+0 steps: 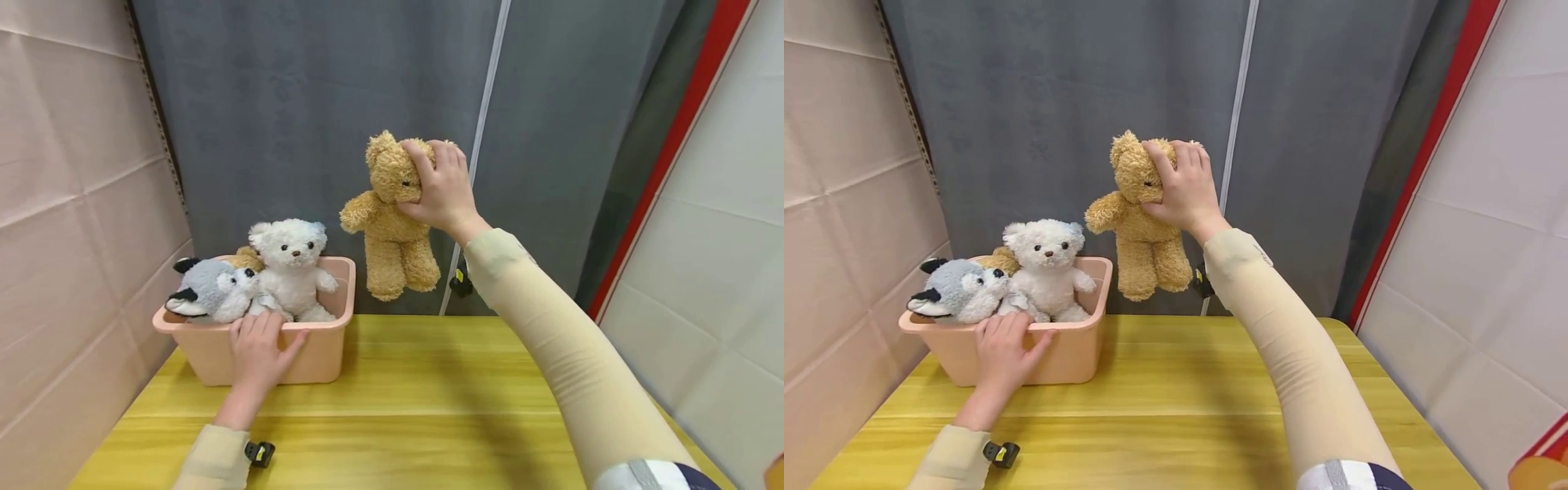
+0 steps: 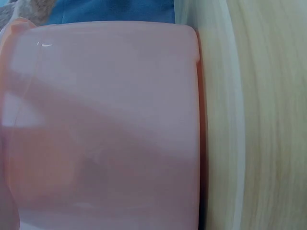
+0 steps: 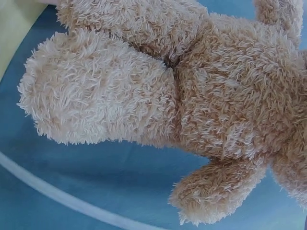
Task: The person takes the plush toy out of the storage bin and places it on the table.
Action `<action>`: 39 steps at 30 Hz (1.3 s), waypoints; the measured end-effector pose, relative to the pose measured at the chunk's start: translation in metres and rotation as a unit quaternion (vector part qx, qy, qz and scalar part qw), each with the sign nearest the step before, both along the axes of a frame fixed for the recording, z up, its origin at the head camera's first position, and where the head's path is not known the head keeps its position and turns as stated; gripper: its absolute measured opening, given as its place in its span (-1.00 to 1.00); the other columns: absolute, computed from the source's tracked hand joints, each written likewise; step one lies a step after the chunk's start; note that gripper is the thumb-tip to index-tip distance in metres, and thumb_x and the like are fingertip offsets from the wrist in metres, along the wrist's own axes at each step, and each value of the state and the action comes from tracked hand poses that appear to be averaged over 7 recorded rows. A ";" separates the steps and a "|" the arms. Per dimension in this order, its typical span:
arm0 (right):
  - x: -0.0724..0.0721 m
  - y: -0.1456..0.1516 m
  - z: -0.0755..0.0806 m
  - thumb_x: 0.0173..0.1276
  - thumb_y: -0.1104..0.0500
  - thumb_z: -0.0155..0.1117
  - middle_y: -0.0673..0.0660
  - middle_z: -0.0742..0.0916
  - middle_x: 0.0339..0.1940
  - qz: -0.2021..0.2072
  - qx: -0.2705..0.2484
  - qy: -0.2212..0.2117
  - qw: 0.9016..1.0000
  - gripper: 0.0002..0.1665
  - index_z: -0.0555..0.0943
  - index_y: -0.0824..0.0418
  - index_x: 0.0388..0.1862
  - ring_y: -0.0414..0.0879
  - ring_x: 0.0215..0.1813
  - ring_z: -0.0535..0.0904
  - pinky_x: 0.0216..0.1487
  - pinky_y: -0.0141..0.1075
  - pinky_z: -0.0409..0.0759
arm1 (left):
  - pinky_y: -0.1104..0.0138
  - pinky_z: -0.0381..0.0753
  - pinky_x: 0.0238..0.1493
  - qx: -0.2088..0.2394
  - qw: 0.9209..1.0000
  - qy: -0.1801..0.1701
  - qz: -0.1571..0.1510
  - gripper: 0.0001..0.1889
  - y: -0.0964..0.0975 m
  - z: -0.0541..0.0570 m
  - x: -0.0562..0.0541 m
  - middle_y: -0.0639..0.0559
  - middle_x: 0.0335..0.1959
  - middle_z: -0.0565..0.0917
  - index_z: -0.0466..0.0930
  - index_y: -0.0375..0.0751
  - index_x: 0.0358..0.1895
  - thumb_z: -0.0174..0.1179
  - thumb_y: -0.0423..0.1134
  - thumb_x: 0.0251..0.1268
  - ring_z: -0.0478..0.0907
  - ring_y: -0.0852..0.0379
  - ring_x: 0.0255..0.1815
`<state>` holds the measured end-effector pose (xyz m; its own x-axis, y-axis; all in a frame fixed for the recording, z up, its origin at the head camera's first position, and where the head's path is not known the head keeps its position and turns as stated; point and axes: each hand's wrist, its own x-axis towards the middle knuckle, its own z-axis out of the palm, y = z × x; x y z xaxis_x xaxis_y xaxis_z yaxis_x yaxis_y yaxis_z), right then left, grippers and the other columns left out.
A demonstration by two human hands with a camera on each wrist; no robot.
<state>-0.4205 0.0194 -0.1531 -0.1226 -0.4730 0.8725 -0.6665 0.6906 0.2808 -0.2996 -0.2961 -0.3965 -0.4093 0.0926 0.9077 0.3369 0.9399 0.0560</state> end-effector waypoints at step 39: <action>-0.036 0.005 -0.130 -0.08 -0.21 0.52 0.29 0.46 0.05 -0.128 0.025 -0.222 0.966 0.07 0.25 0.05 0.39 0.24 0.11 0.35 0.28 0.10 0.14 | -0.02 0.20 -0.11 -0.007 1.000 -0.002 0.012 -0.47 0.002 0.000 0.004 -0.06 -0.46 0.46 0.43 -0.21 -0.33 0.04 0.28 0.20 0.31 -0.09 -0.39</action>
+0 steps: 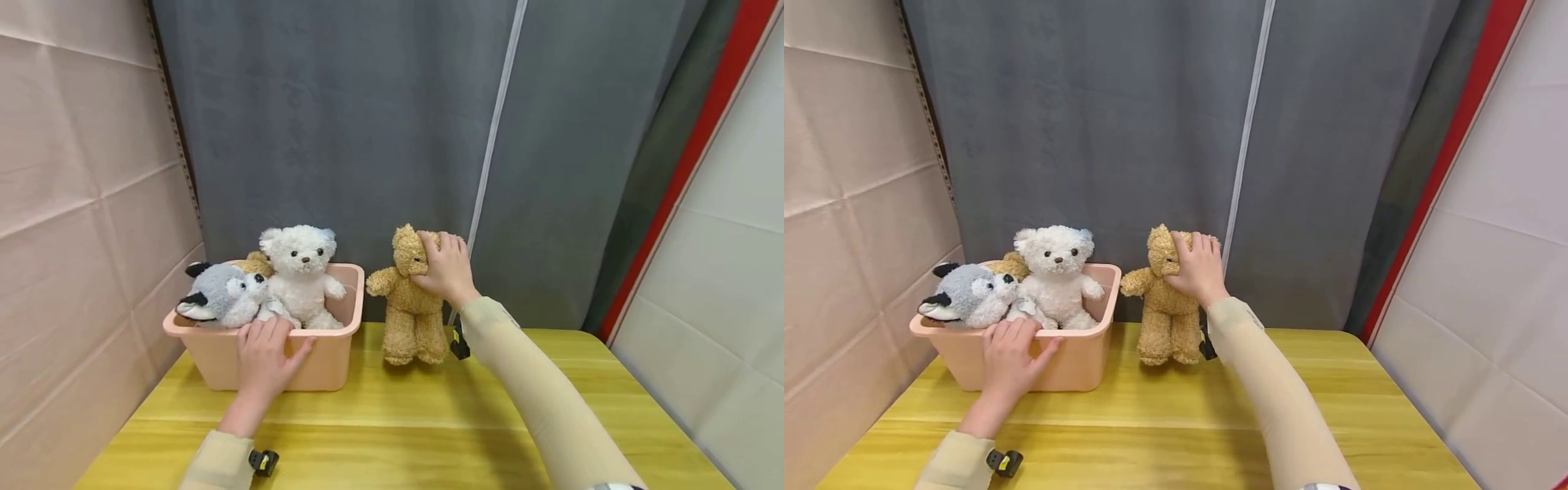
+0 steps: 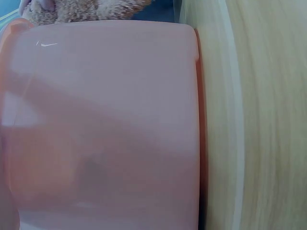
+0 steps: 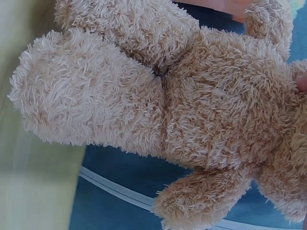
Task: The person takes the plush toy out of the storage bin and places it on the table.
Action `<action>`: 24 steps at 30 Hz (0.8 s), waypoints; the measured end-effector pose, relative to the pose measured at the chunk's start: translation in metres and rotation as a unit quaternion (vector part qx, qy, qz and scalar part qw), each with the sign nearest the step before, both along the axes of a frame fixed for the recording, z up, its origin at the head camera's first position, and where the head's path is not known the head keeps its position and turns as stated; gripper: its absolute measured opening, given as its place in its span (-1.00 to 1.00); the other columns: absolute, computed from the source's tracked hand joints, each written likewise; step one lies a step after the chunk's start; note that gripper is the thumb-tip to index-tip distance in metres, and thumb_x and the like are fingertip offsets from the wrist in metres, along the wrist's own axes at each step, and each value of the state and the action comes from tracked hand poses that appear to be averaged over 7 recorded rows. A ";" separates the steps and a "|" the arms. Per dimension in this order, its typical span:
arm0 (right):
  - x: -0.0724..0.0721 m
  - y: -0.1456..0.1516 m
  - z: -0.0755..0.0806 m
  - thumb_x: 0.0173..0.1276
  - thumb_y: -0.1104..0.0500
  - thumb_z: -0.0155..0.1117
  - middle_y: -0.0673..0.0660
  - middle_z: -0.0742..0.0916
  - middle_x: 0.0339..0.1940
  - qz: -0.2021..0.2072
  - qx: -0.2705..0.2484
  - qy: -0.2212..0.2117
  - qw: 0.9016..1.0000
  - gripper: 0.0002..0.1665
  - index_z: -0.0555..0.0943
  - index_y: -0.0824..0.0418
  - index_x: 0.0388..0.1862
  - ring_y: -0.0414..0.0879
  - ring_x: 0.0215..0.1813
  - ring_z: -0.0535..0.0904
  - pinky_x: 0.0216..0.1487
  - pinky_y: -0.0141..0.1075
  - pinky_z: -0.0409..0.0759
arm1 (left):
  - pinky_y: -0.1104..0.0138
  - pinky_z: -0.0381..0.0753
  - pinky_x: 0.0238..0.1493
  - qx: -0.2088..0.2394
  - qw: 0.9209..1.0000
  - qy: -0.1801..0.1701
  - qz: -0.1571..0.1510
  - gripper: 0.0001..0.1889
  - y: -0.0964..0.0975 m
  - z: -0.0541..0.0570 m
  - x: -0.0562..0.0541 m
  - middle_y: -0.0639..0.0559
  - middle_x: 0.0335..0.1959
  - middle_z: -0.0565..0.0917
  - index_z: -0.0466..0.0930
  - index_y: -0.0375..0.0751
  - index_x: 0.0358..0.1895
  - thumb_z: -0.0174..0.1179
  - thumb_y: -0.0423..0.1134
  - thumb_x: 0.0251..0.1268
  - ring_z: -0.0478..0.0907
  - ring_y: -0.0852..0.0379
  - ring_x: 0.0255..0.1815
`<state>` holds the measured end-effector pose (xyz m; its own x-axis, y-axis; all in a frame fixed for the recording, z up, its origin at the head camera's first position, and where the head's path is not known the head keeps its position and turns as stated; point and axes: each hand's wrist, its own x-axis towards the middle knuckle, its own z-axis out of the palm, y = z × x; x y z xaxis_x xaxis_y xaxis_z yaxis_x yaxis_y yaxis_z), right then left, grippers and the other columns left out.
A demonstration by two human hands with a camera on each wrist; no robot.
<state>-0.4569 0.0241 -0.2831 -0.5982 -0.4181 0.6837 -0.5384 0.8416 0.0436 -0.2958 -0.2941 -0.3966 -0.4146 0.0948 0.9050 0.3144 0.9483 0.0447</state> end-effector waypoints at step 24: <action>-0.010 0.002 -0.062 -0.19 -0.20 0.62 0.37 0.44 0.15 0.012 0.014 0.053 0.998 0.11 0.22 0.14 0.25 0.28 0.20 0.34 0.31 0.16 0.11 | -0.05 0.19 -0.11 0.002 1.000 0.011 0.004 -0.41 0.003 0.001 -0.002 -0.09 -0.47 0.45 0.41 -0.24 -0.34 -0.05 0.33 0.26 0.29 -0.12 -0.39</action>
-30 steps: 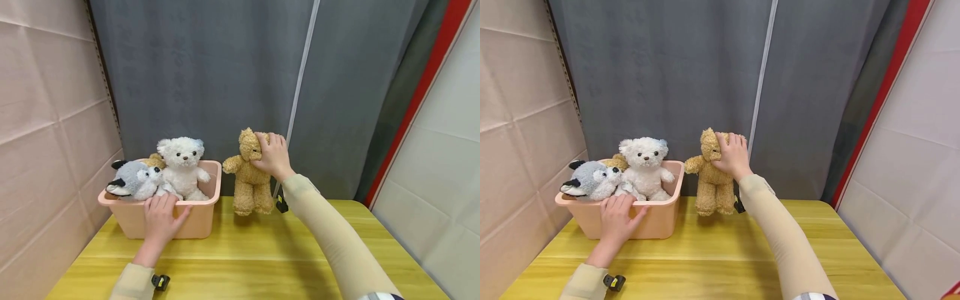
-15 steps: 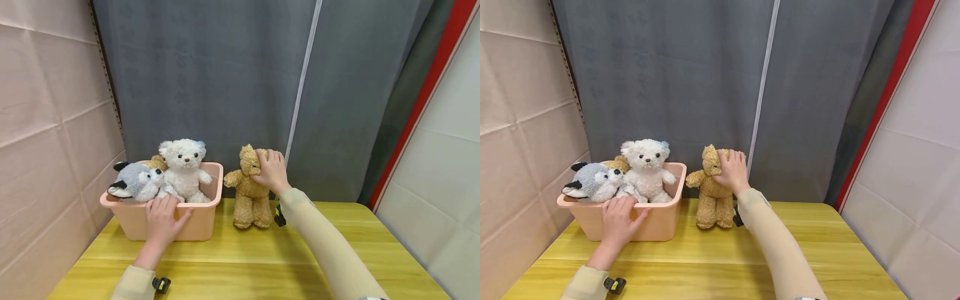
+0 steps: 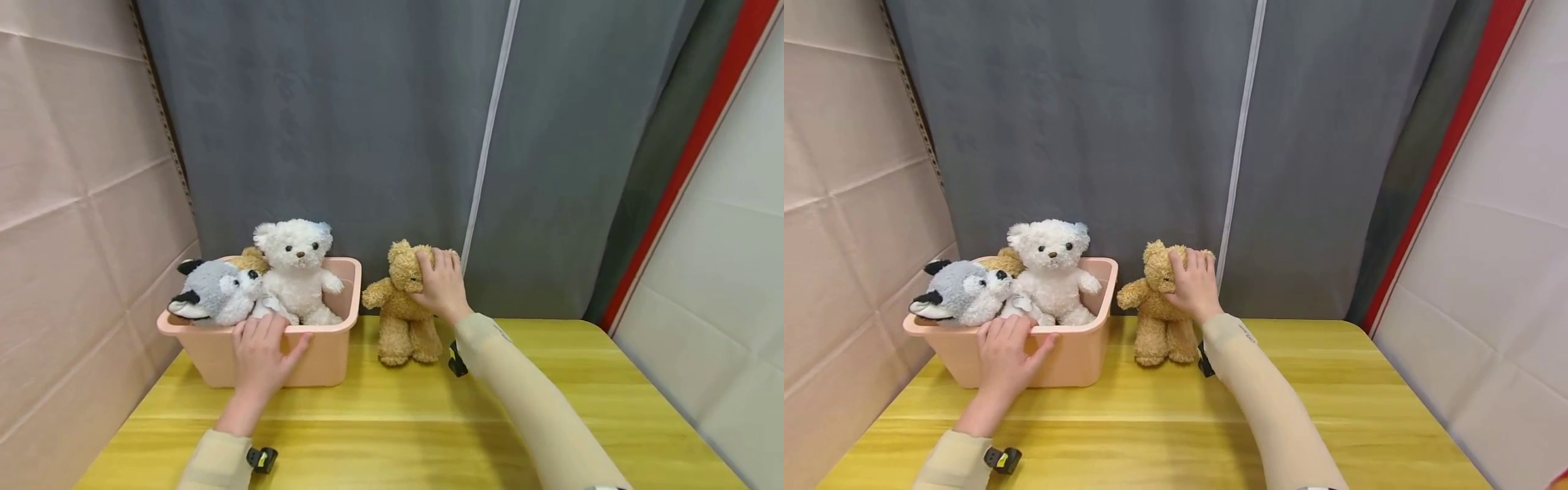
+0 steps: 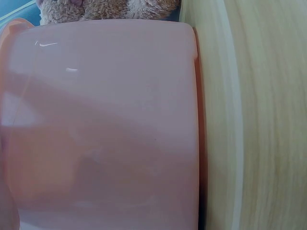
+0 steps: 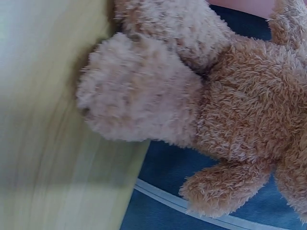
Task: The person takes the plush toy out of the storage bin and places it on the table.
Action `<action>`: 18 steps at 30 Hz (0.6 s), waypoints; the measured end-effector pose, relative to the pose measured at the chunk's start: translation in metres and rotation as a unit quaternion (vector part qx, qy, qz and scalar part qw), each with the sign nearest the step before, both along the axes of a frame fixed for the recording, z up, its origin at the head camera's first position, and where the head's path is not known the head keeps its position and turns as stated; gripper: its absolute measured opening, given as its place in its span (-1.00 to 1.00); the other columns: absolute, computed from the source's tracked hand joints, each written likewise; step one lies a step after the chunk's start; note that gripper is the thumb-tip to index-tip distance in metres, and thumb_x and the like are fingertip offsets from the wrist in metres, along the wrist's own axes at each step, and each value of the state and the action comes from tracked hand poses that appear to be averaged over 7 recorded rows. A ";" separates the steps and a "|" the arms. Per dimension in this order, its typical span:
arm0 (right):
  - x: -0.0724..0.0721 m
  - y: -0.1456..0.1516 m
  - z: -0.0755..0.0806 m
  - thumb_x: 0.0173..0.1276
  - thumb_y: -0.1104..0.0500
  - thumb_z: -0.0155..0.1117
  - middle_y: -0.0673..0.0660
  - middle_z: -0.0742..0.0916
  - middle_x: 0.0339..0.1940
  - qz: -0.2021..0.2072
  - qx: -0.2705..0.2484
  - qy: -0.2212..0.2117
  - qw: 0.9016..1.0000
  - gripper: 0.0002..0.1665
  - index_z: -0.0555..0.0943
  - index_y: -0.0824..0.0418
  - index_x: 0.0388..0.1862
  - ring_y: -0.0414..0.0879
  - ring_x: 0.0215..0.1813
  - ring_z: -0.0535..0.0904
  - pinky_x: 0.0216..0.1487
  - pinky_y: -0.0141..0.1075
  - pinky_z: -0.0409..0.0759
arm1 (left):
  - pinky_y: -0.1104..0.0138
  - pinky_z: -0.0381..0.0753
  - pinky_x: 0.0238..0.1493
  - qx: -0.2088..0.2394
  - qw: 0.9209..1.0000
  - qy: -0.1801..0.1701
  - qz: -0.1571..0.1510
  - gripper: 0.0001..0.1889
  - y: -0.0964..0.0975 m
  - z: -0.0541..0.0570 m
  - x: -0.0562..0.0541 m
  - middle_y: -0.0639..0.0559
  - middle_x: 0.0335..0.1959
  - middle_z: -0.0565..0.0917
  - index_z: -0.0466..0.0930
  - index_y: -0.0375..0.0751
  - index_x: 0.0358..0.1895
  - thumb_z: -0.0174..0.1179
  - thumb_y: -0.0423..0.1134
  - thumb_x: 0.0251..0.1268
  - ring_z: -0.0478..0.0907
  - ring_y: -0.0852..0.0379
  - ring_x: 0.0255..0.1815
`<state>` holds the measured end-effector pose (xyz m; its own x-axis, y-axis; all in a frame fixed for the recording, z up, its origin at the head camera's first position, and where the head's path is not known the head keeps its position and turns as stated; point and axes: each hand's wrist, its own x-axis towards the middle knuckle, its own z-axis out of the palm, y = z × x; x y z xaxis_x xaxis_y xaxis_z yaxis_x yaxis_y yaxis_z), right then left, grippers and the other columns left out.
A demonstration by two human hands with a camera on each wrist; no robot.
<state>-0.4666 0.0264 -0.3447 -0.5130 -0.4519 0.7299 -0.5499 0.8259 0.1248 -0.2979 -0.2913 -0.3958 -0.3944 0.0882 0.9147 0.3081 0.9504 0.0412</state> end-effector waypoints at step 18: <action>0.014 -0.019 -0.037 -0.10 -0.20 0.59 0.41 0.31 0.27 -0.027 0.050 -0.044 0.997 0.10 0.18 0.15 0.28 0.27 0.27 0.24 0.27 0.18 0.14 | -0.07 0.18 -0.14 0.010 0.999 0.037 -0.010 -0.43 0.002 -0.001 -0.004 -0.09 -0.50 0.44 0.40 -0.24 -0.37 0.00 0.31 0.23 0.28 -0.15 -0.43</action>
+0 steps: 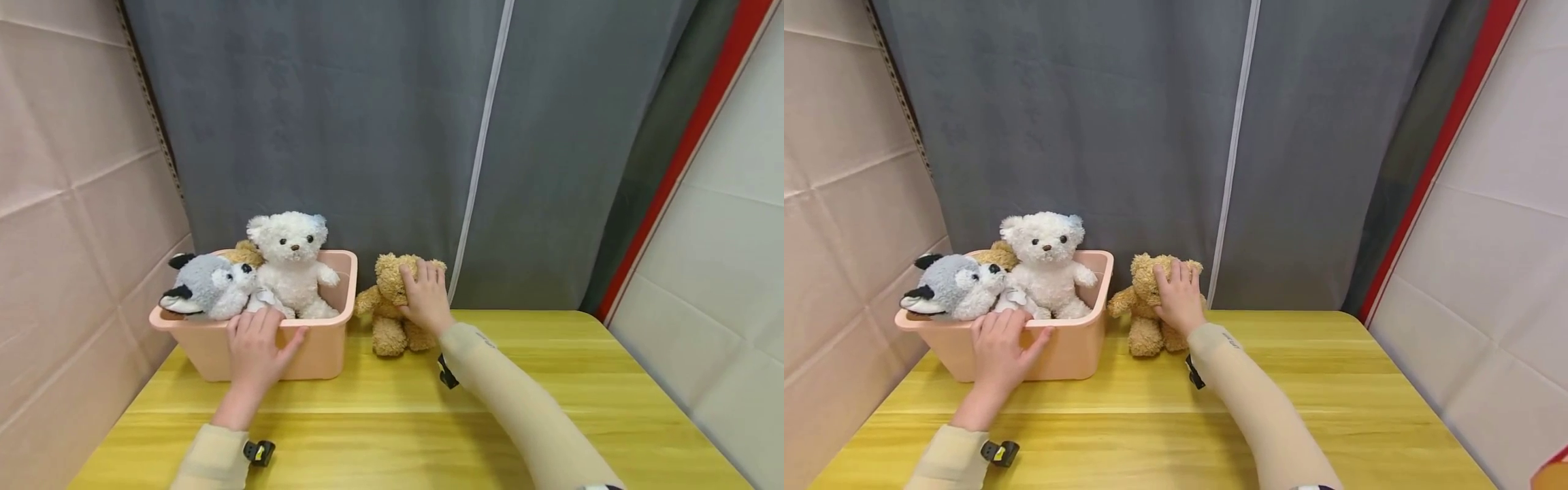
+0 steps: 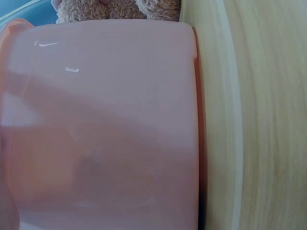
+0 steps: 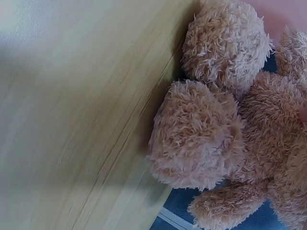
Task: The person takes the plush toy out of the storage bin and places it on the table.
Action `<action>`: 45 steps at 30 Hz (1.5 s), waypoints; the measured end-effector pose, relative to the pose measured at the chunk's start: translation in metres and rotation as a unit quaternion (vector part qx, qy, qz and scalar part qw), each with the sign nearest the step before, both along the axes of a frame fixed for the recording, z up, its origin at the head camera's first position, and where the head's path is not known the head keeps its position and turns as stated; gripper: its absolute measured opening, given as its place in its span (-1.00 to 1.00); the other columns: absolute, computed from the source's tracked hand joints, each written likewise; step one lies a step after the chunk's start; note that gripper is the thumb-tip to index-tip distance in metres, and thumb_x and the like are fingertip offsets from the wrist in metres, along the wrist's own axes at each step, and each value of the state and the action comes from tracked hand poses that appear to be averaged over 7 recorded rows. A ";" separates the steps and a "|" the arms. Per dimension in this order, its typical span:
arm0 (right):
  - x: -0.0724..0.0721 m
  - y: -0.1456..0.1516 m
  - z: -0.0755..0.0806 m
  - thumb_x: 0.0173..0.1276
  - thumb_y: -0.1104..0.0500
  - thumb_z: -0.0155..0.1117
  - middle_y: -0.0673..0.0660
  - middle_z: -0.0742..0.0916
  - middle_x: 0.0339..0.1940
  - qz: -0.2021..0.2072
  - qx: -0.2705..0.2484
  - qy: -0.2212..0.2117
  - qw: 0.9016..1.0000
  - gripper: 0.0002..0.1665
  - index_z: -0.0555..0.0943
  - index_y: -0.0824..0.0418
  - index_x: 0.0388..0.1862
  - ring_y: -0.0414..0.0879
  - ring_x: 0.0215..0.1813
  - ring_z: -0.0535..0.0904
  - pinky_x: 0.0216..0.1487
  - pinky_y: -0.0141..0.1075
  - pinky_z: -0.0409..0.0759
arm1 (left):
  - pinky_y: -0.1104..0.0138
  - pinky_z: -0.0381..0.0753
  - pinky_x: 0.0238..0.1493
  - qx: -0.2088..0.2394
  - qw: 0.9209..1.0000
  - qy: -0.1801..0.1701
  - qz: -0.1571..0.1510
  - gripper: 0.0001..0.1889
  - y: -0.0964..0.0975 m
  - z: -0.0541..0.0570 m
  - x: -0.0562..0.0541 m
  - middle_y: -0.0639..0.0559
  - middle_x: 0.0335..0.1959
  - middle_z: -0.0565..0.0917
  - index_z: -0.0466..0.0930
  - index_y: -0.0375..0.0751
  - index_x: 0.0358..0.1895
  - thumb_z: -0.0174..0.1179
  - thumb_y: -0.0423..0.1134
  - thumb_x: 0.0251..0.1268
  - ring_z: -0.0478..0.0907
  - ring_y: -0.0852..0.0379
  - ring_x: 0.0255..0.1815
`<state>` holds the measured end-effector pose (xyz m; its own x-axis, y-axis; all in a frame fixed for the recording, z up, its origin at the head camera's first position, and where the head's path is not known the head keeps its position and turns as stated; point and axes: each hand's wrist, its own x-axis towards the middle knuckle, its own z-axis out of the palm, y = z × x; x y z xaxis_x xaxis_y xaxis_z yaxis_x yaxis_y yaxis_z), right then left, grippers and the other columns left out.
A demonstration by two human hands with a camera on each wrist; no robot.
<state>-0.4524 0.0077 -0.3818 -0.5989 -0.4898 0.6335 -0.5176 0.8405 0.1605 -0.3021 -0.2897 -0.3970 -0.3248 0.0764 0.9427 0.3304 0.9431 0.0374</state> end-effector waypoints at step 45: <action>-0.011 0.005 0.052 0.23 -0.25 0.28 0.28 0.27 0.41 -0.023 -0.030 -0.104 0.994 -0.05 0.14 0.04 0.49 0.15 0.40 0.21 0.26 0.16 0.17 | -0.07 0.18 -0.12 -0.009 1.000 -0.024 0.010 -0.42 0.000 0.001 0.003 -0.09 -0.48 0.44 0.42 -0.23 -0.34 -0.02 0.31 0.25 0.30 -0.15 -0.39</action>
<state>-0.4632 0.0127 -0.3302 -0.7405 -0.4243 0.5213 -0.4955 0.8686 0.0031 -0.2987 -0.2895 -0.3960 -0.3706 0.0870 0.9247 0.3107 0.9499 0.0351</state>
